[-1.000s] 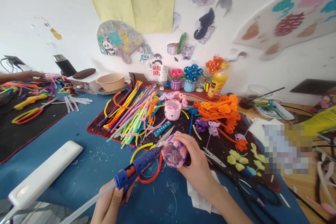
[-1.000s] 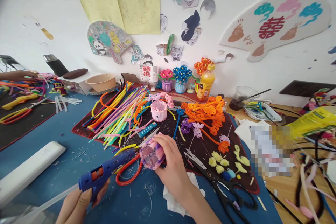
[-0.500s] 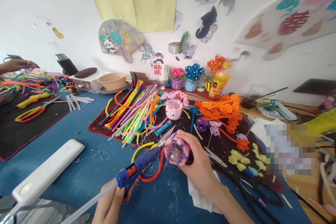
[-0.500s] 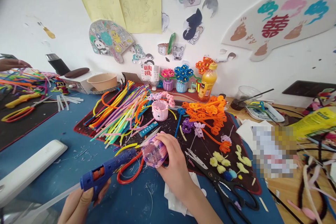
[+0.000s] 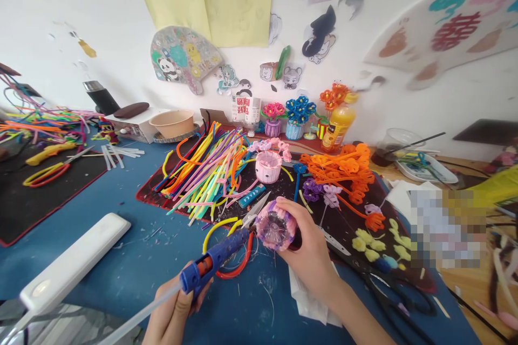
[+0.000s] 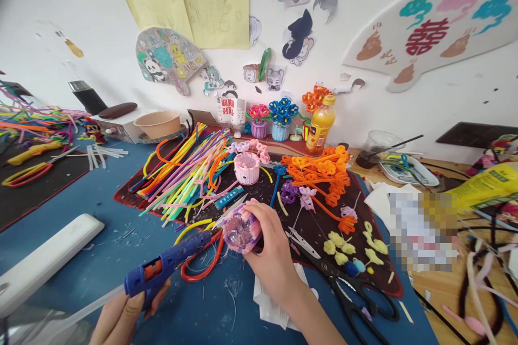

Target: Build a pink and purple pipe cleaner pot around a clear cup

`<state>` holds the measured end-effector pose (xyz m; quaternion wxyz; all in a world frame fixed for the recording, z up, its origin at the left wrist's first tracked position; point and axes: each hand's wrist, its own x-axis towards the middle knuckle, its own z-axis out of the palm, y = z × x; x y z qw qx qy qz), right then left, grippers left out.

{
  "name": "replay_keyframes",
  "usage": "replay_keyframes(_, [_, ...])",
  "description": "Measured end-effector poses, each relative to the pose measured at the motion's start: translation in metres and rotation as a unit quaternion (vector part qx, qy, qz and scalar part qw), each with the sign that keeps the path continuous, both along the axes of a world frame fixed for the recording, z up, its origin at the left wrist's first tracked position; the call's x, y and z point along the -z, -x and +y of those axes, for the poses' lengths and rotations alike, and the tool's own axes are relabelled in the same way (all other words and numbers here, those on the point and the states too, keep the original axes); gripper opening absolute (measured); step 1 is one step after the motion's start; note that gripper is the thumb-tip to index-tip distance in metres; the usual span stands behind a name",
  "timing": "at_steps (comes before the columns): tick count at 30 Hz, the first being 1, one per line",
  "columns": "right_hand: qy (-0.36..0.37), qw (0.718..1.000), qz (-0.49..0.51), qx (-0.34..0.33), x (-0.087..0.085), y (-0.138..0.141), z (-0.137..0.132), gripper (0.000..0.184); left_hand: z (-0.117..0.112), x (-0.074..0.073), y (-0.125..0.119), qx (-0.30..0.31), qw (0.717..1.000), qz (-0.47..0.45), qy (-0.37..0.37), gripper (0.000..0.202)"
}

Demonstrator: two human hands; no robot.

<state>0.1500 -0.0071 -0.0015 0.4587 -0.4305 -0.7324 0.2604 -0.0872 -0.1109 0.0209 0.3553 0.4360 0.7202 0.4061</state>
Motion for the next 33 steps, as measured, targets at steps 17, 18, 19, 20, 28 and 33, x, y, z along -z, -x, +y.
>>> replay_keyframes(17, [-0.004,1.0,0.0,0.015,0.001,-0.002,0.002,0.058,-0.002,0.005,-0.003,0.03,0.999,-0.015,-0.031,0.055])
replay_keyframes(18, [-0.003,1.0,-0.001,0.016,0.001,-0.003,0.002,0.058,-0.002,0.005,-0.003,0.031,0.999,-0.019,-0.029,0.054])
replay_keyframes(19, [-0.001,1.0,-0.001,0.017,0.001,-0.003,0.002,0.059,-0.003,0.006,-0.002,0.031,0.999,-0.023,-0.024,0.052])
replay_keyframes(20, [0.0,1.0,-0.001,0.02,0.001,-0.003,0.002,0.059,-0.003,0.007,-0.002,0.03,0.999,-0.028,-0.015,0.051])
replay_keyframes(28, [0.013,1.0,0.002,0.024,0.001,-0.004,0.002,0.061,-0.001,0.009,-0.002,0.036,0.998,-0.044,0.028,0.036])
replay_keyframes(33, [0.029,0.999,0.009,0.025,-0.002,-0.003,0.002,0.059,-0.002,0.008,-0.005,0.031,0.999,-0.037,0.019,0.039])
